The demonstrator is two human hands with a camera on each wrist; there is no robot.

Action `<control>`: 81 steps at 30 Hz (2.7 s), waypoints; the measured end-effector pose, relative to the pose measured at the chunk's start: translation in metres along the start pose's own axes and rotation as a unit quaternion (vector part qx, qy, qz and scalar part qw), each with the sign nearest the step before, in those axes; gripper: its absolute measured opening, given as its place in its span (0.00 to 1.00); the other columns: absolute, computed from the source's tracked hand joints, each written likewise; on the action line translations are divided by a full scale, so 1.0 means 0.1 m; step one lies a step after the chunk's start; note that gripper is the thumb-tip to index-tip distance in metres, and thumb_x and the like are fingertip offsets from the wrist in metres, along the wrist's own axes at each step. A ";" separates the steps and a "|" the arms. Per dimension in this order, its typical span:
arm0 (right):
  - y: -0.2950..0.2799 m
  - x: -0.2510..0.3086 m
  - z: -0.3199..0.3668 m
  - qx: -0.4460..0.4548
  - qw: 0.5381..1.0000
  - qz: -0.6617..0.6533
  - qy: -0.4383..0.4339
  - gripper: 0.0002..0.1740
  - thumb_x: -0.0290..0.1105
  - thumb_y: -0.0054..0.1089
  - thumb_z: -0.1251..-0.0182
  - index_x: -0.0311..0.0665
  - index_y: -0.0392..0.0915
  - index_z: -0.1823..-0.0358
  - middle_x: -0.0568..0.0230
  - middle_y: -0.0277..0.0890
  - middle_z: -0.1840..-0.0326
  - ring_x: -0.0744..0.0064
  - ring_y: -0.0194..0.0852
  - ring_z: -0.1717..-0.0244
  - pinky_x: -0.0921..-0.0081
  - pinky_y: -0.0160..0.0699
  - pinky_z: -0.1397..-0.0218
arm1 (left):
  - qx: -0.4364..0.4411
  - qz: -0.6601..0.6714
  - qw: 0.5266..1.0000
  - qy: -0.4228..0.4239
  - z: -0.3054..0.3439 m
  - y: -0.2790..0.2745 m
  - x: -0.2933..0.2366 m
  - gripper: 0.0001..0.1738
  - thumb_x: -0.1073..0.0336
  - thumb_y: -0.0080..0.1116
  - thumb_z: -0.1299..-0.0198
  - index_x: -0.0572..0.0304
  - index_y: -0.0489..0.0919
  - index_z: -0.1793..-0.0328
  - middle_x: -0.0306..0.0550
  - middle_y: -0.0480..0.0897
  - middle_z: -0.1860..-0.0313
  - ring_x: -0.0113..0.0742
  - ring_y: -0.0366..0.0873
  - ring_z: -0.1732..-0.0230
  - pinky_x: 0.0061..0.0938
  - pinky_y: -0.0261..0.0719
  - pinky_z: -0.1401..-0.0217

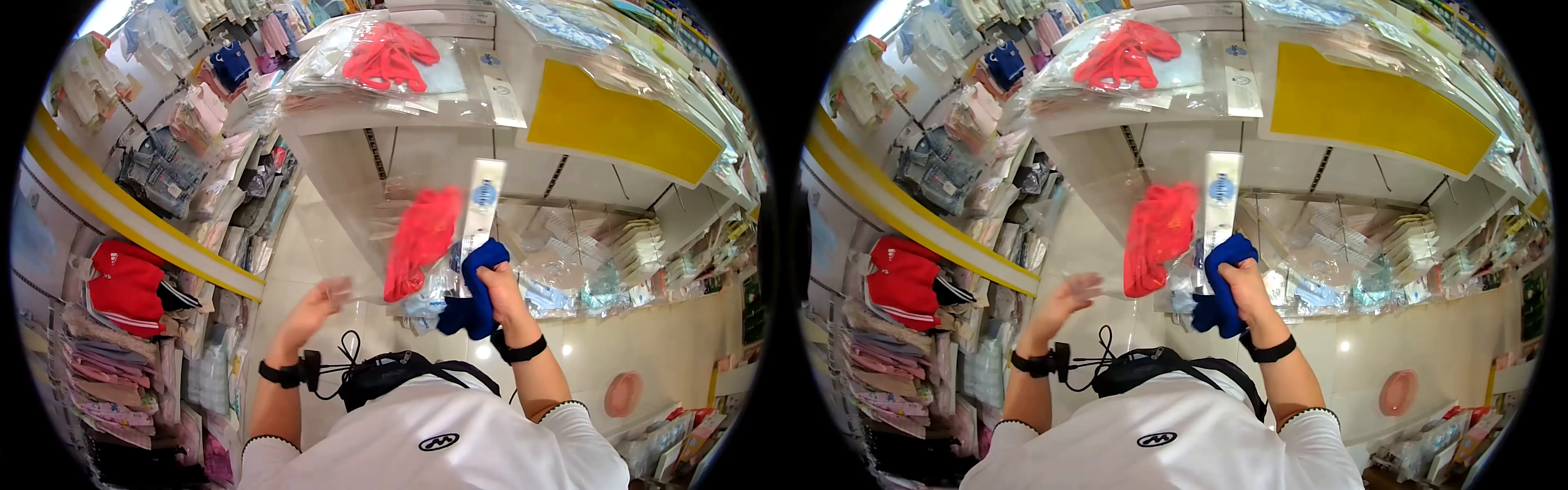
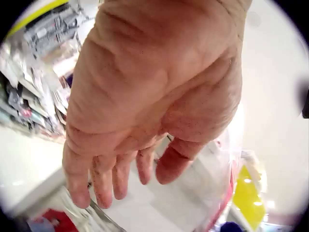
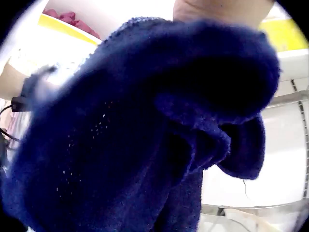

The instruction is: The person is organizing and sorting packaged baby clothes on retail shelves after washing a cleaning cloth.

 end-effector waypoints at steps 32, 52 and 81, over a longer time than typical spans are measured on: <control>-0.37 -0.18 0.61 0.231 0.962 0.112 0.092 0.30 0.22 0.64 0.55 0.31 0.69 0.46 0.67 0.75 0.54 0.78 0.71 0.56 0.80 0.70 0.50 | 0.399 -0.013 0.916 -0.039 -0.76 1.39 -0.27 0.15 0.57 0.51 0.39 0.61 0.76 0.56 0.37 0.78 0.73 0.23 0.74 0.71 0.16 0.70 0.67; -0.08 -0.24 0.82 -0.158 0.831 0.442 -0.298 0.23 0.33 0.42 0.35 0.33 0.60 0.40 0.52 0.61 0.41 0.57 0.56 0.39 0.66 0.54 0.37 | 0.204 0.425 0.866 -0.164 -0.42 2.52 0.13 0.31 0.43 0.41 0.37 0.64 0.67 0.41 0.41 0.75 0.48 0.30 0.71 0.49 0.23 0.63 0.41; -0.21 -0.20 0.81 -0.132 0.968 -0.033 -0.209 0.16 0.36 0.39 0.30 0.37 0.64 0.46 0.65 0.67 0.50 0.74 0.65 0.51 0.75 0.66 0.48 | 0.276 0.100 0.956 0.025 -0.47 2.55 -0.04 0.31 0.46 0.46 0.39 0.62 0.66 0.38 0.48 0.72 0.48 0.37 0.68 0.45 0.27 0.66 0.43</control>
Point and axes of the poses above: each hand's wrist, its own z-axis away from the middle knuckle, its own y-axis out of the palm, x = y × z, the point moved 8 cm from there along -z, towards the middle knuckle
